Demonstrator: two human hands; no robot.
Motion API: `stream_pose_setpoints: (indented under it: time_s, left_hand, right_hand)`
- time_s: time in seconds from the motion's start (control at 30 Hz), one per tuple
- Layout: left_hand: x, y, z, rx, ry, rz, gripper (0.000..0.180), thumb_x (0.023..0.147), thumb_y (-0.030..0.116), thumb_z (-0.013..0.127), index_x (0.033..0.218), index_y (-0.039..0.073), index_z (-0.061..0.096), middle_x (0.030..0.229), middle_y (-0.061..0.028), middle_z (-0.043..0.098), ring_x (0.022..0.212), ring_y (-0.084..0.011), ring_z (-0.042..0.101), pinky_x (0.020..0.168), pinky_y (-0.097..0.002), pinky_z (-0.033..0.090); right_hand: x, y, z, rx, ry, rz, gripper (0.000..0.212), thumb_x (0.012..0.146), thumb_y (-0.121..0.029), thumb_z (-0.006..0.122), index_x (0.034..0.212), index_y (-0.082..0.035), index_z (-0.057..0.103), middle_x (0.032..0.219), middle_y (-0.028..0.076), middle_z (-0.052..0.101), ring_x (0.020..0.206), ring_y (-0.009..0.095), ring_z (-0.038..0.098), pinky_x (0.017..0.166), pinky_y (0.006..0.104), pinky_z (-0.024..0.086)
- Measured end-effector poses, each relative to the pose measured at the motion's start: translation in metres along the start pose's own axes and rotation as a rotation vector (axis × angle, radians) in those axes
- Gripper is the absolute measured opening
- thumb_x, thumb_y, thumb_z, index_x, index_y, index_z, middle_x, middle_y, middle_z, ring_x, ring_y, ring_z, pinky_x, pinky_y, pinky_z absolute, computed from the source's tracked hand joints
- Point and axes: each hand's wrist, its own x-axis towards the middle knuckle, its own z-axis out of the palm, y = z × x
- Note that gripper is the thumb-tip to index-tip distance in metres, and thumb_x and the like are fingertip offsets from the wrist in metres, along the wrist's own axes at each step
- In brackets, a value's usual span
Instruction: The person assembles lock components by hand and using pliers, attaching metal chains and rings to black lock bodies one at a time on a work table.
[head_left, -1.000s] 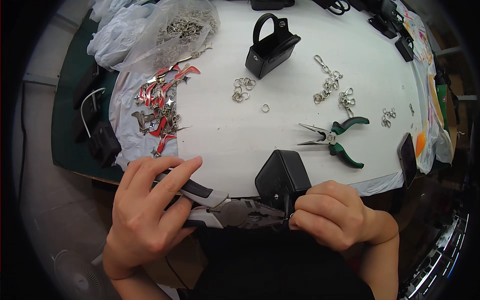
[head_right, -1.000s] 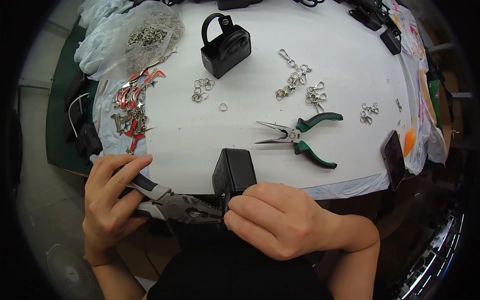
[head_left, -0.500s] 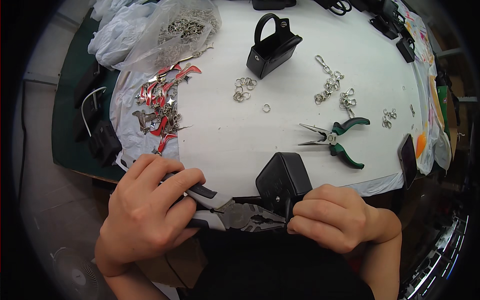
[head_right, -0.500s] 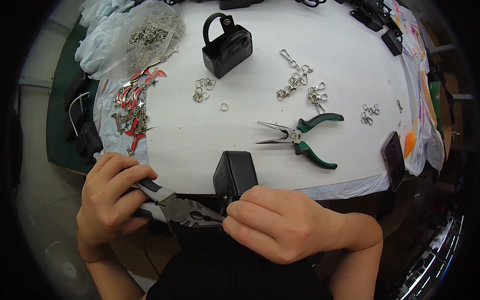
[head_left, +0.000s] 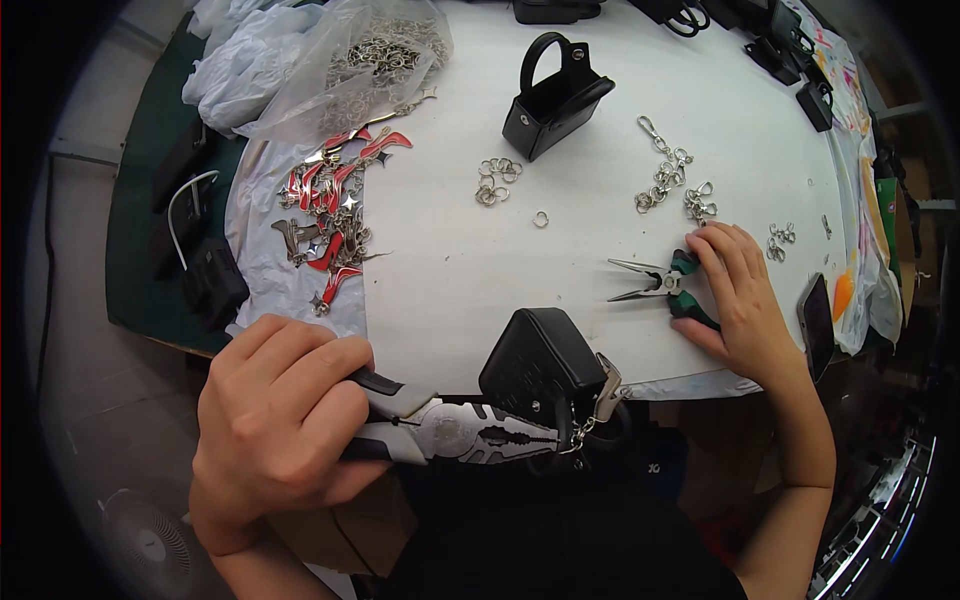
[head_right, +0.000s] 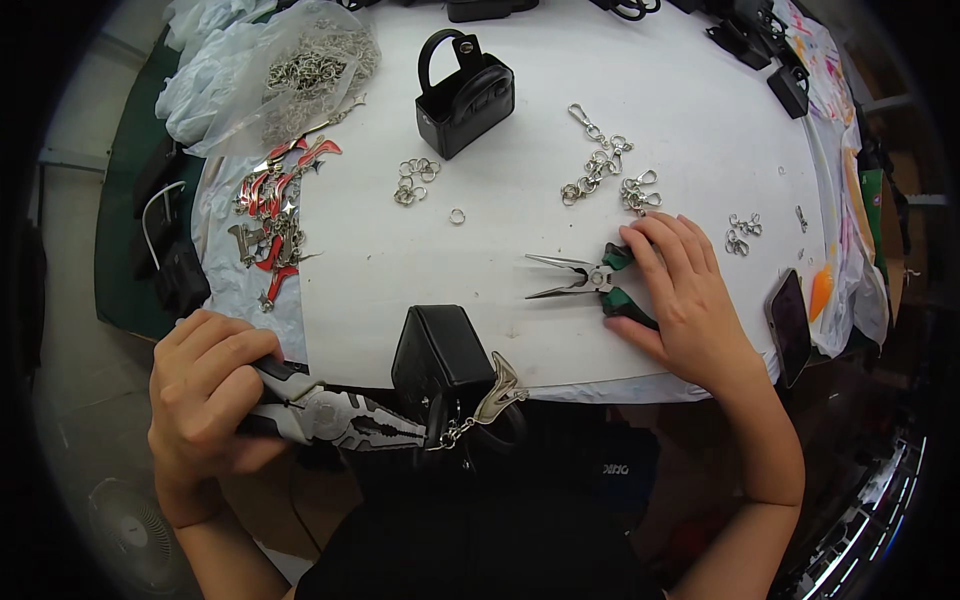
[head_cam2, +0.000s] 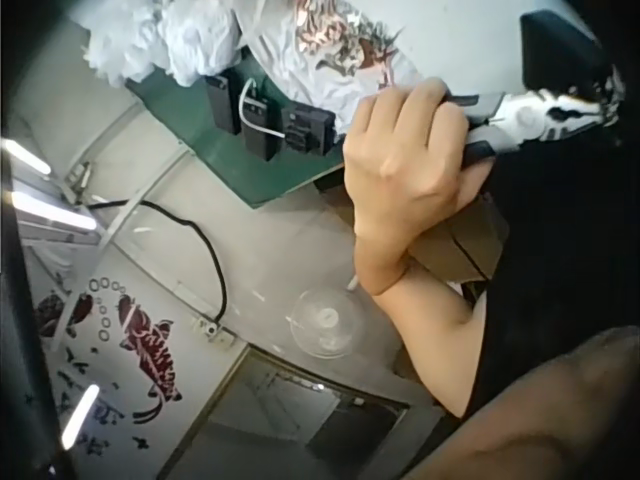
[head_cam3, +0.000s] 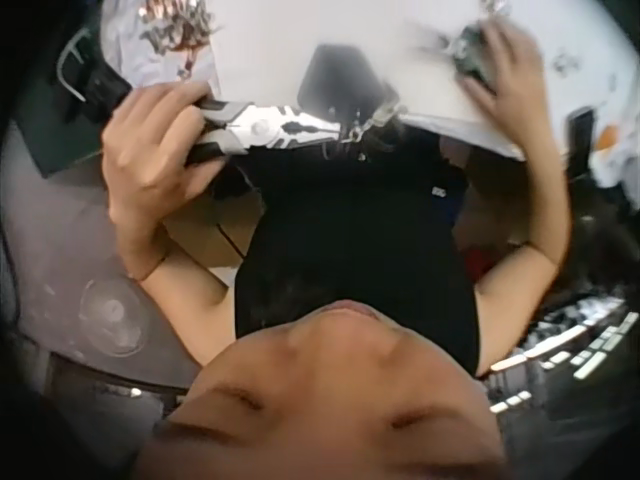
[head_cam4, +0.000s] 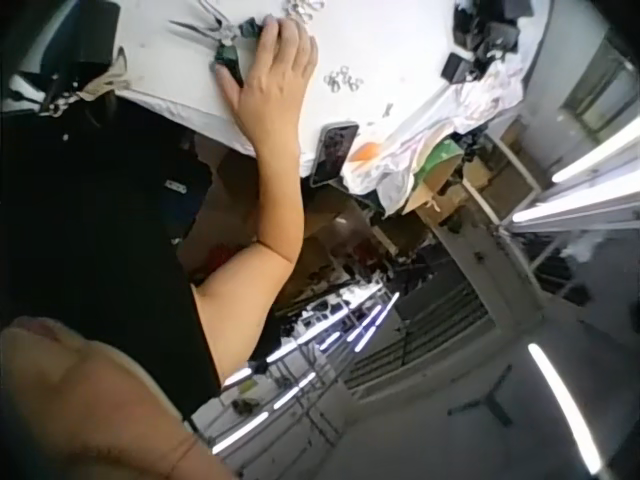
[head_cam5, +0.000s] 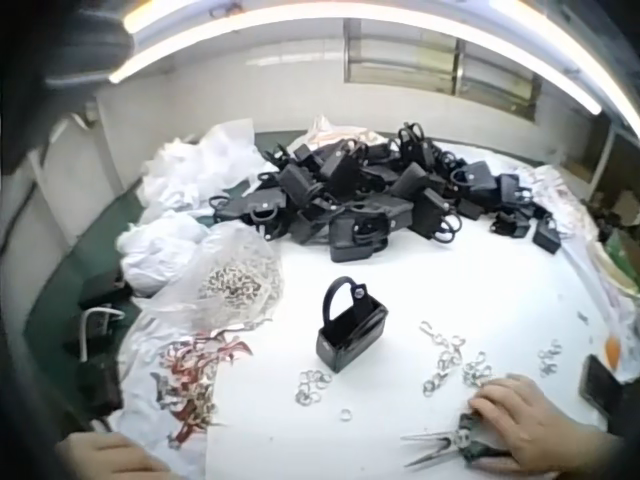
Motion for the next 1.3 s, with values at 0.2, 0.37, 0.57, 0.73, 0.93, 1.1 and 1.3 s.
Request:
stream_pose_setpoints:
  time_s: [0.2, 0.37, 0.57, 0.73, 0.93, 1.1, 1.3]
  left_hand:
    - [-0.003, 0.000, -0.002, 0.004, 0.008, -0.062, 0.045, 0.043, 0.031, 0.075, 0.072, 0.003, 0.055, 0.088, -0.0104, 0.066, 0.076, -0.0290, 0.064, 0.066, -0.0395, 0.050]
    - [-0.002, -0.005, 0.000, 0.038, -0.002, 0.009, 0.055, 0.053, 0.034, 0.076, 0.095, 0.000, 0.069, 0.081, -0.0093, 0.065, 0.069, -0.0271, 0.062, 0.060, -0.0379, 0.046]
    - [-0.007, -0.006, 0.001, 0.032, 0.028, -0.003, 0.056, 0.054, 0.034, 0.076, 0.098, 0.000, 0.070, 0.083, -0.0093, 0.065, 0.069, -0.0272, 0.062, 0.060, -0.0377, 0.046]
    - [-0.012, -0.004, 0.008, 0.039, 0.088, -0.015, 0.053, 0.053, 0.030, 0.079, 0.094, -0.001, 0.068, 0.083, -0.0101, 0.065, 0.071, -0.0274, 0.063, 0.059, -0.0375, 0.046]
    - [-0.016, -0.004, 0.016, 0.081, 0.139, -0.011, 0.056, 0.050, 0.033, 0.075, 0.095, 0.000, 0.069, 0.088, -0.0106, 0.064, 0.075, -0.0270, 0.063, 0.064, -0.0382, 0.050]
    - [-0.014, -0.002, 0.014, 0.130, 0.168, 0.022, 0.056, 0.053, 0.034, 0.072, 0.096, -0.001, 0.069, 0.089, -0.0131, 0.064, 0.075, -0.0288, 0.063, 0.065, -0.0388, 0.051]
    - [-0.014, 0.000, 0.015, 0.186, 0.197, 0.034, 0.053, 0.060, 0.035, 0.073, 0.098, -0.002, 0.069, 0.089, -0.0142, 0.064, 0.076, -0.0290, 0.063, 0.066, -0.0403, 0.052]
  right_hand:
    - [-0.017, 0.002, -0.009, 0.034, -0.012, 0.008, 0.071, 0.075, -0.037, 0.079, 0.126, 0.004, 0.052, 0.120, 0.020, 0.054, 0.108, 0.038, 0.057, 0.092, 0.0465, 0.048]
    - [-0.008, -0.046, -0.059, 0.287, -0.018, -0.270, 0.069, 0.076, -0.046, 0.078, 0.121, 0.002, 0.056, 0.107, 0.017, 0.054, 0.085, 0.032, 0.057, 0.071, 0.0422, 0.047]
    - [-0.006, -0.063, -0.071, 0.143, -0.036, -0.291, 0.068, 0.075, -0.045, 0.077, 0.119, 0.003, 0.057, 0.105, 0.017, 0.055, 0.081, 0.032, 0.058, 0.068, 0.0431, 0.048]
    - [-0.009, -0.068, -0.068, 0.111, -0.034, -0.283, 0.069, 0.073, -0.046, 0.078, 0.114, 0.006, 0.059, 0.100, 0.017, 0.058, 0.074, 0.031, 0.058, 0.063, 0.0402, 0.049]
    - [-0.018, -0.071, -0.054, 0.351, -0.070, -0.162, 0.072, 0.067, -0.039, 0.085, 0.114, 0.008, 0.058, 0.099, 0.018, 0.061, 0.073, 0.029, 0.057, 0.061, 0.0371, 0.049]
    - [-0.022, -0.071, -0.056, 0.467, -0.100, -0.131, 0.070, 0.068, -0.034, 0.086, 0.116, 0.008, 0.057, 0.100, 0.019, 0.062, 0.074, 0.030, 0.059, 0.064, 0.0382, 0.051]
    - [-0.024, -0.071, -0.056, 0.473, -0.105, -0.115, 0.070, 0.069, -0.034, 0.086, 0.117, 0.008, 0.058, 0.099, 0.018, 0.062, 0.074, 0.030, 0.059, 0.064, 0.0383, 0.051]
